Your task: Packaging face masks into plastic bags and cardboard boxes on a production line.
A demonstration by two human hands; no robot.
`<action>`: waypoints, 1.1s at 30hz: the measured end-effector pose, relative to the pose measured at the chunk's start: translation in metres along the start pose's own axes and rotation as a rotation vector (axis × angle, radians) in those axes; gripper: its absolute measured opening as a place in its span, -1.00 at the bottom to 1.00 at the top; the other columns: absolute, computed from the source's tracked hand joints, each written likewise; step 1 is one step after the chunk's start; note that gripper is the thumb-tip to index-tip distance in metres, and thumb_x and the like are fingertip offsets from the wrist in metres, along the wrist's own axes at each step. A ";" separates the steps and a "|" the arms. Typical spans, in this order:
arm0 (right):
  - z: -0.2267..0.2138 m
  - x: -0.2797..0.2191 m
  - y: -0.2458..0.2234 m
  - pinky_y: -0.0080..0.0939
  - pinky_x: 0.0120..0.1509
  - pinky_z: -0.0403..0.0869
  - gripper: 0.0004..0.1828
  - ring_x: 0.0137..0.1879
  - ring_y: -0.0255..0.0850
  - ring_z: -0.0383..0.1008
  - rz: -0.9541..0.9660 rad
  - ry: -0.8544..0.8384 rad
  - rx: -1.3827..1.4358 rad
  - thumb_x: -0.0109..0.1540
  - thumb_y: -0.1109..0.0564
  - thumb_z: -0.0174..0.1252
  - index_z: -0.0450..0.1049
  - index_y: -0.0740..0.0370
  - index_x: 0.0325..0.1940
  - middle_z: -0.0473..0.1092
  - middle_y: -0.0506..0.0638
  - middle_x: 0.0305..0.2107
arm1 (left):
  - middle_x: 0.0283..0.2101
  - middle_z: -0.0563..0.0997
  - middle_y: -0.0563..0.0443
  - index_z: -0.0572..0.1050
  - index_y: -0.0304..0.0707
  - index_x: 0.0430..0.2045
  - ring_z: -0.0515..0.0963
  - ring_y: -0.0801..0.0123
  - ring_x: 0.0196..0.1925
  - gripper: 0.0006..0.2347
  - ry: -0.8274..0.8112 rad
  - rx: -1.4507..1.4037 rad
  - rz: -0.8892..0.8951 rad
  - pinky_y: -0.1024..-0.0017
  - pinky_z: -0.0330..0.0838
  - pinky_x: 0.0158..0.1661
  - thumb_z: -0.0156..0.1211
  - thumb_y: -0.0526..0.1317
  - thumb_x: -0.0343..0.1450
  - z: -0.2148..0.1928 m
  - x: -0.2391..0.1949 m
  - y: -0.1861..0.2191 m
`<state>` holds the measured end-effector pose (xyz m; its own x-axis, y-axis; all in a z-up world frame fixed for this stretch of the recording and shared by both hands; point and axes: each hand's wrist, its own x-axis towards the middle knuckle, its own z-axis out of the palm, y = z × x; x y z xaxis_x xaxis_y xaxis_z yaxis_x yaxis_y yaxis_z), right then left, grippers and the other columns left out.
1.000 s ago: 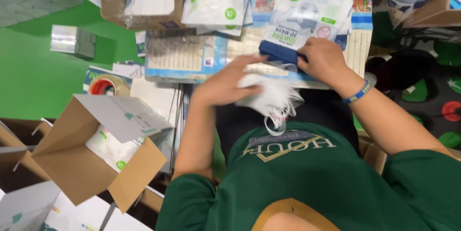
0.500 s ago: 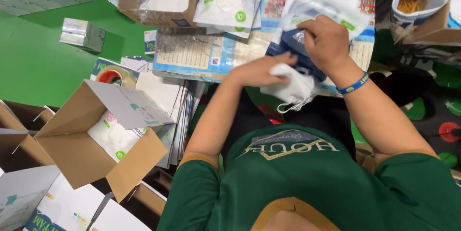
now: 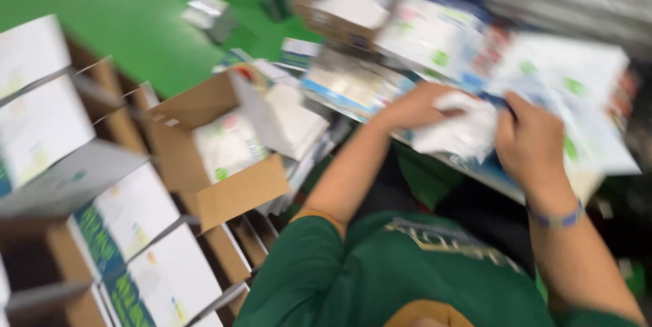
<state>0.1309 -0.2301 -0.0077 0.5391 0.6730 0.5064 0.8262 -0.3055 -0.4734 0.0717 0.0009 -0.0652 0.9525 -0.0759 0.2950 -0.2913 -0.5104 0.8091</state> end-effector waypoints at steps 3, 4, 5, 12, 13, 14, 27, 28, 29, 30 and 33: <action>0.025 -0.009 -0.015 0.12 -0.02 0.49 -0.66 -0.23 0.22 0.52 0.058 -0.003 -0.186 0.38 0.20 0.12 0.57 0.36 0.19 0.48 0.35 -0.32 | -0.07 0.71 -0.15 0.61 -0.10 -0.05 0.70 0.06 -0.01 -0.70 0.163 0.079 -0.108 0.26 0.55 0.01 0.34 -0.09 0.37 0.022 0.002 -0.025; 0.032 -0.014 -0.021 0.10 -0.05 0.48 -0.63 -0.26 0.20 0.51 0.062 0.008 -0.203 0.38 0.19 0.13 0.56 0.40 0.23 0.48 0.34 -0.35 | -0.10 0.73 -0.13 0.63 -0.12 -0.10 0.71 0.06 -0.04 -0.69 0.159 0.100 -0.198 0.25 0.57 -0.03 0.31 -0.04 0.34 0.029 0.001 -0.025; 0.039 -0.018 -0.023 0.08 -0.09 0.47 -0.60 -0.29 0.18 0.51 0.067 0.019 -0.219 0.38 0.19 0.15 0.55 0.43 0.27 0.47 0.32 -0.38 | -0.13 0.75 -0.12 0.65 -0.12 -0.15 0.73 0.08 -0.07 -0.67 0.154 0.118 -0.288 0.23 0.58 -0.07 0.28 0.01 0.31 0.036 0.003 -0.027; 0.045 -0.029 -0.003 -0.06 -0.09 0.49 -0.65 -0.26 0.08 0.54 0.104 0.126 -0.110 0.47 0.22 0.10 0.50 0.43 0.31 0.48 0.31 -0.31 | -0.15 0.71 -0.23 0.63 -0.20 -0.16 0.71 0.01 -0.09 -0.60 0.067 0.096 -0.404 0.21 0.55 -0.06 0.34 0.09 0.29 0.053 -0.019 -0.052; 0.045 -0.029 -0.008 -0.03 -0.10 0.49 -0.63 -0.28 0.10 0.53 0.099 0.087 -0.133 0.45 0.20 0.11 0.52 0.43 0.30 0.48 0.31 -0.34 | -0.15 0.72 -0.22 0.63 -0.18 -0.14 0.72 0.01 -0.09 -0.61 0.104 0.051 -0.400 0.21 0.56 -0.05 0.33 0.08 0.31 0.049 -0.020 -0.042; 0.044 -0.029 -0.012 0.00 -0.11 0.49 -0.62 -0.31 0.11 0.53 0.093 0.052 -0.159 0.43 0.18 0.13 0.53 0.42 0.29 0.48 0.31 -0.37 | -0.16 0.73 -0.21 0.62 -0.15 -0.13 0.73 0.02 -0.09 -0.63 0.140 0.005 -0.392 0.22 0.57 -0.04 0.32 0.06 0.32 0.045 -0.020 -0.032; 0.069 -0.063 0.016 -0.07 -0.20 0.46 -0.60 -0.37 0.01 0.51 -0.016 0.021 -0.089 0.51 0.15 0.14 0.45 0.41 0.40 0.47 0.22 -0.44 | -0.24 0.77 -0.10 0.65 -0.07 -0.19 0.78 0.12 -0.16 -0.69 0.316 0.120 -0.325 0.26 0.63 -0.10 0.28 0.04 0.32 0.100 0.001 -0.063; 0.067 -0.065 0.021 -0.12 -0.17 0.48 -0.55 -0.33 -0.06 0.52 0.008 0.051 0.008 0.48 0.18 0.07 0.38 0.46 0.43 0.48 0.21 -0.39 | -0.25 0.77 -0.14 0.65 -0.12 -0.18 0.78 0.11 -0.18 -0.64 0.305 0.056 -0.318 0.26 0.62 -0.13 0.26 0.09 0.31 0.106 -0.004 -0.066; 0.065 -0.066 0.027 -0.16 -0.13 0.49 -0.50 -0.29 -0.12 0.53 0.033 0.081 0.104 0.45 0.21 0.00 0.32 0.50 0.45 0.48 0.19 -0.34 | -0.26 0.76 -0.18 0.65 -0.17 -0.17 0.77 0.09 -0.21 -0.58 0.294 -0.009 -0.310 0.27 0.61 -0.16 0.26 0.14 0.31 0.111 -0.007 -0.069; 0.065 -0.062 0.021 -0.16 -0.13 0.49 -0.50 -0.29 -0.12 0.53 0.028 0.074 0.108 0.45 0.21 0.00 0.32 0.50 0.45 0.48 0.19 -0.34 | -0.26 0.76 -0.18 0.65 -0.17 -0.17 0.77 0.09 -0.21 -0.58 0.302 -0.009 -0.315 0.27 0.61 -0.16 0.26 0.14 0.31 0.109 -0.010 -0.071; 0.063 -0.058 0.066 -0.16 -0.12 0.50 -0.48 -0.28 -0.15 0.52 0.001 0.076 0.057 0.42 0.23 0.00 0.28 0.56 0.45 0.47 0.17 -0.37 | -0.27 0.75 -0.18 0.66 -0.20 -0.21 0.76 0.08 -0.22 -0.57 0.293 -0.065 -0.259 0.28 0.60 -0.19 0.26 0.15 0.28 0.114 -0.019 -0.079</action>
<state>0.1438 -0.2469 -0.1133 0.5527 0.6191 0.5579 0.8160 -0.2657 -0.5134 0.0869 -0.0554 -0.1930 0.9319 0.3010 0.2021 -0.0589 -0.4245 0.9035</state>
